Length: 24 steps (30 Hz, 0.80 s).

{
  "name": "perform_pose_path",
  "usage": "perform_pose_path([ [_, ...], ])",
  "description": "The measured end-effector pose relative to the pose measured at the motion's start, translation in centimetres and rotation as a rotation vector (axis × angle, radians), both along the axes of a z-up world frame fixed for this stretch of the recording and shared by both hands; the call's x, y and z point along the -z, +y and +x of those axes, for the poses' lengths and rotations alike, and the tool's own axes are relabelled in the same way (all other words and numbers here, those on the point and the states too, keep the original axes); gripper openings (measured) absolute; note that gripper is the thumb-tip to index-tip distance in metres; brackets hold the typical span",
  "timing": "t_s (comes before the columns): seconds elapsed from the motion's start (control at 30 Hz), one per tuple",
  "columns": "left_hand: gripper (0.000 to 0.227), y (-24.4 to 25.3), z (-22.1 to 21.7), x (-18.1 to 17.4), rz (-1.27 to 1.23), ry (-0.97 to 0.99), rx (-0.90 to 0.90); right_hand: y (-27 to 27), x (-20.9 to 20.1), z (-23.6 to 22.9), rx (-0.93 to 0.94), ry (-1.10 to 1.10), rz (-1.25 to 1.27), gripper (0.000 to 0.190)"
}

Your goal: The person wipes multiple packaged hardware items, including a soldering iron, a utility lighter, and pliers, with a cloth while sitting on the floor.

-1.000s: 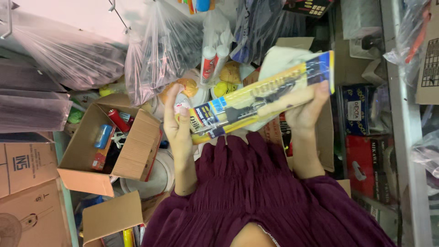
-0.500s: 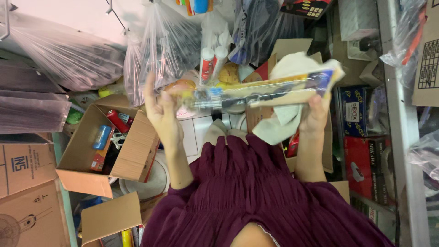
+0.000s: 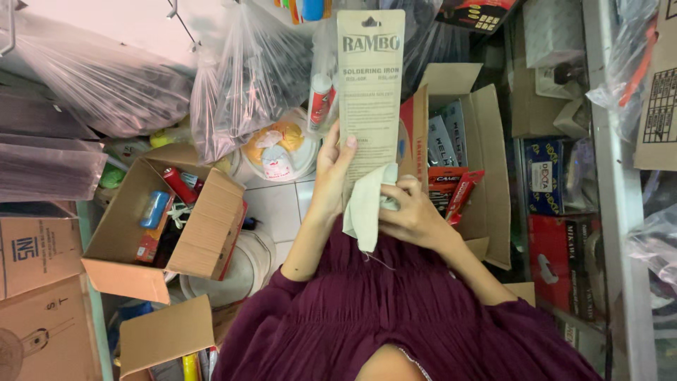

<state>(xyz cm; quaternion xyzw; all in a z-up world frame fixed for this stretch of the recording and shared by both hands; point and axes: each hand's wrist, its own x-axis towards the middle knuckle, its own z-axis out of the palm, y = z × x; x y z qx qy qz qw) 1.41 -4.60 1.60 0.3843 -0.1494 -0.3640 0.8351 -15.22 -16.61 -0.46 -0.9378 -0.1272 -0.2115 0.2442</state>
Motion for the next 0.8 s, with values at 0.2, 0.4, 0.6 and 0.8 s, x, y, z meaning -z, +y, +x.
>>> perform_pose_path([
  [0.2, 0.071, -0.1, -1.4, 2.3, 0.033, 0.23, 0.143, 0.4, 0.2, 0.0, 0.191, 0.02, -0.016, 0.04],
  [0.4, 0.076, -0.9, -3.5, 5.1, 0.098, -0.239, 0.07, -0.8, 0.4, 3.5, 0.48, -0.096, 0.071, 0.03],
  [0.6, 0.074, -0.4, -4.5, 4.3, 0.205, -0.644, 0.075, -5.4, 3.0, 7.8, 0.445, -0.227, 0.613, 0.04],
  [0.8, 0.075, -0.1, -5.2, 3.1, 0.248, -0.795, 0.014, -7.1, 11.4, 7.7, 0.428, -0.422, 0.785, 0.045],
])
